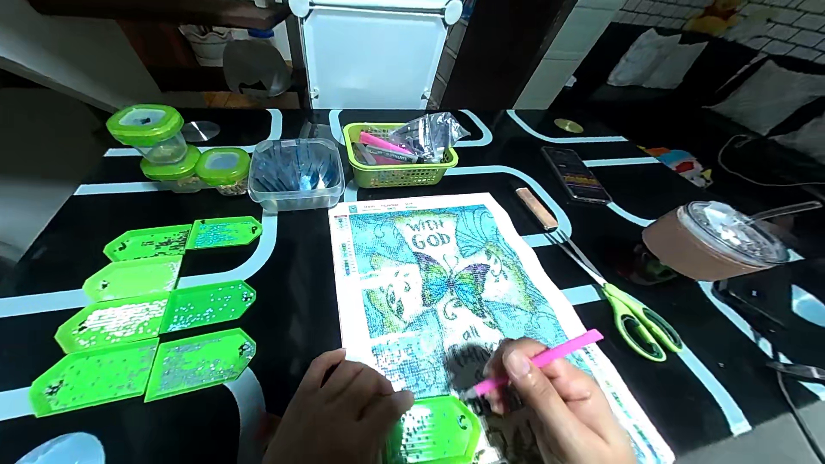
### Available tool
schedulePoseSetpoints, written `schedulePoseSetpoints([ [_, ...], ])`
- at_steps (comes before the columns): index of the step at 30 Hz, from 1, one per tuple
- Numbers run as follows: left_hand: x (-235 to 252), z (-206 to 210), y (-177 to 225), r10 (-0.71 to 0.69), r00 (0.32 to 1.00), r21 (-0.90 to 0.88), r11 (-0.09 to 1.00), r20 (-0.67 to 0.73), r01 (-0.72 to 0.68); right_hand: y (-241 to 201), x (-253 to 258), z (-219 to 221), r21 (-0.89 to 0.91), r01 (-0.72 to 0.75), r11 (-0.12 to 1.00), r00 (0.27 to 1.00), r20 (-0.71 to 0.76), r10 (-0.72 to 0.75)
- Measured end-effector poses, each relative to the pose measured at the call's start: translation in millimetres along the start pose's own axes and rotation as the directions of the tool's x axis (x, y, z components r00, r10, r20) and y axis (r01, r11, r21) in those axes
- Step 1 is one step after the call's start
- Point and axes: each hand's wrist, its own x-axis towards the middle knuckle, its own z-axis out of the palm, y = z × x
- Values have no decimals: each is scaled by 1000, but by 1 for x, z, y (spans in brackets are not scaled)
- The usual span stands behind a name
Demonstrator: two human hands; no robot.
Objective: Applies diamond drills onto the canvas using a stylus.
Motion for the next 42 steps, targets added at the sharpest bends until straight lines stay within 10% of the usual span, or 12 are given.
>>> schedulePoseSetpoints([
  [31,-2,-2,3,5,1000,14,1000,29,-6,18,-5,9,-266,234,935,965,185,-188],
  [37,-1,-4,4,-6,999,-11,1000,53,7,5,7,10,62,-99,993,994,-29,101],
  [42,0,-4,3,1,996,-51,999,85,3,15,26,12,64,-90,994,994,-53,94],
])
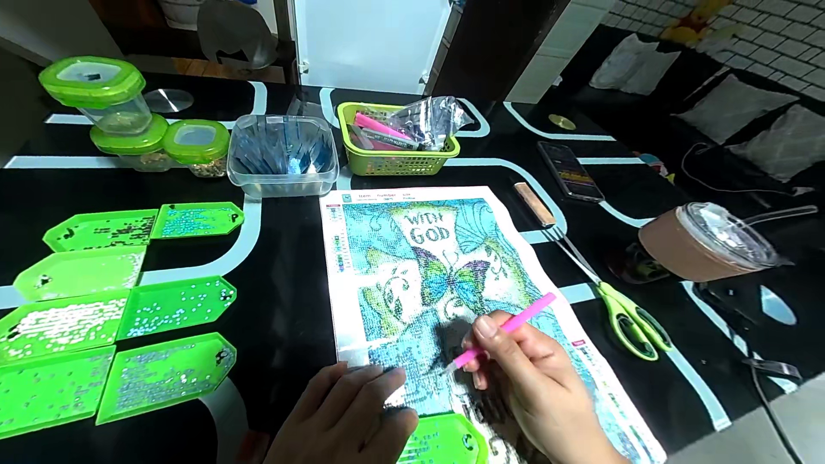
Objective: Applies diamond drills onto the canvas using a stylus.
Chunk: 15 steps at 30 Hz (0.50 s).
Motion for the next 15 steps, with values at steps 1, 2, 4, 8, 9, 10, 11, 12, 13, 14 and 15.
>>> schedulePoseSetpoints([
  [1,0,0,0,-3,1000,-16,1000,13,3,3,2,1,-43,31,999,999,19,-30],
  [2,0,0,0,-5,1000,-33,999,20,6,5,3,1,-83,67,994,997,38,-64],
  [4,-1,1,-1,-11,1000,-55,998,25,13,8,4,3,-140,131,981,991,55,-124],
  [8,0,0,0,-23,999,-55,998,47,26,13,3,3,-177,192,965,981,74,-182],
  [9,0,0,0,-22,999,-56,998,46,24,14,3,3,-180,201,963,979,77,-190],
  [10,0,-1,0,-20,999,-56,998,45,23,14,3,4,-181,211,961,977,79,-199],
  [11,0,0,0,-19,999,-53,998,45,22,15,3,4,-183,218,959,975,80,-206],
  [12,0,0,-1,-18,999,-51,998,43,21,15,3,4,-187,224,956,974,81,-212],
  [13,0,0,-1,-19,999,-48,999,44,21,15,3,5,-192,230,954,973,83,-217],
  [14,0,0,-1,-20,999,-48,999,46,22,15,3,5,-195,233,953,972,84,-220],
  [15,0,-1,-1,-21,999,-48,999,49,23,15,3,5,-198,236,951,971,85,-223],
])
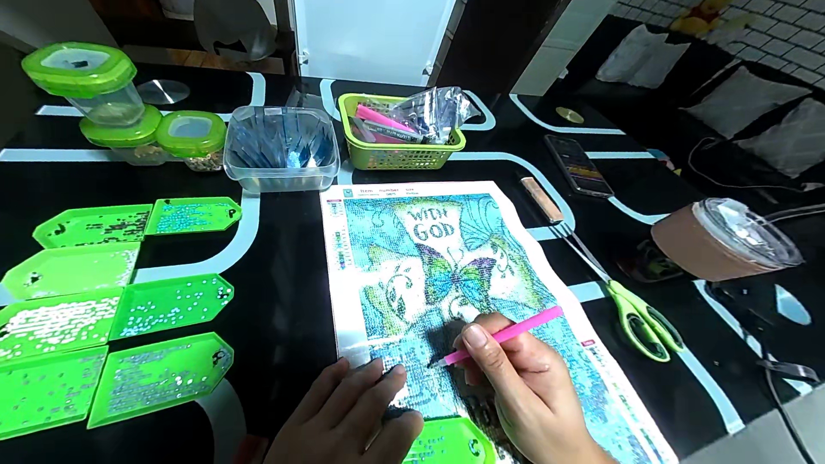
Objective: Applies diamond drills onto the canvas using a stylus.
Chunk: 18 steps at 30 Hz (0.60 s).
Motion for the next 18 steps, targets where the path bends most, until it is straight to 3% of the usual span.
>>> schedulePoseSetpoints([
  [10,0,0,0,2,1000,2,1000,-9,-2,1,0,1,-86,22,996,999,30,-19],
  [18,0,1,0,1,1000,18,1000,-20,0,-2,-3,2,-224,139,965,990,67,-127],
])
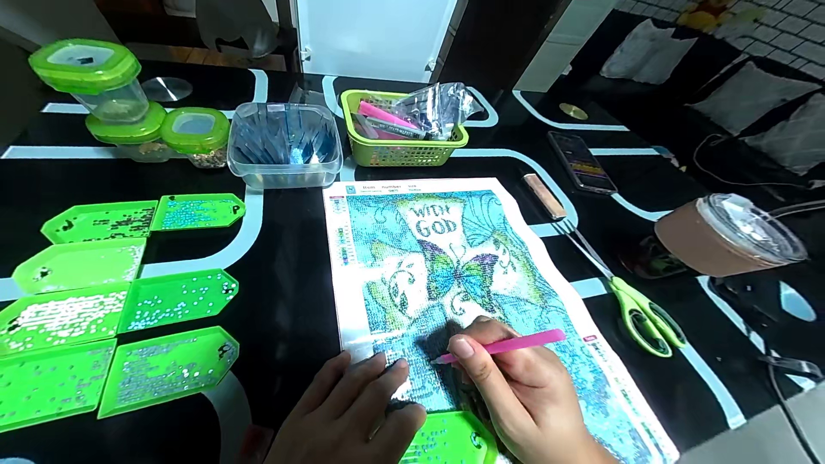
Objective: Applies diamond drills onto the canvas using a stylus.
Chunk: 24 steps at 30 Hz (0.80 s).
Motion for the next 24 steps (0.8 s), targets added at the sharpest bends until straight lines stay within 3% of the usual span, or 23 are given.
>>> schedulePoseSetpoints([
  [10,-1,2,0,4,1000,21,1000,-29,-3,-5,5,-6,15,-58,998,996,73,56],
  [16,-1,0,0,1,1000,16,1000,-20,0,-16,-14,-7,283,-145,948,989,14,148],
  [24,0,2,0,2,1000,23,1000,-28,-2,-19,-26,-8,171,-61,983,997,60,51],
])
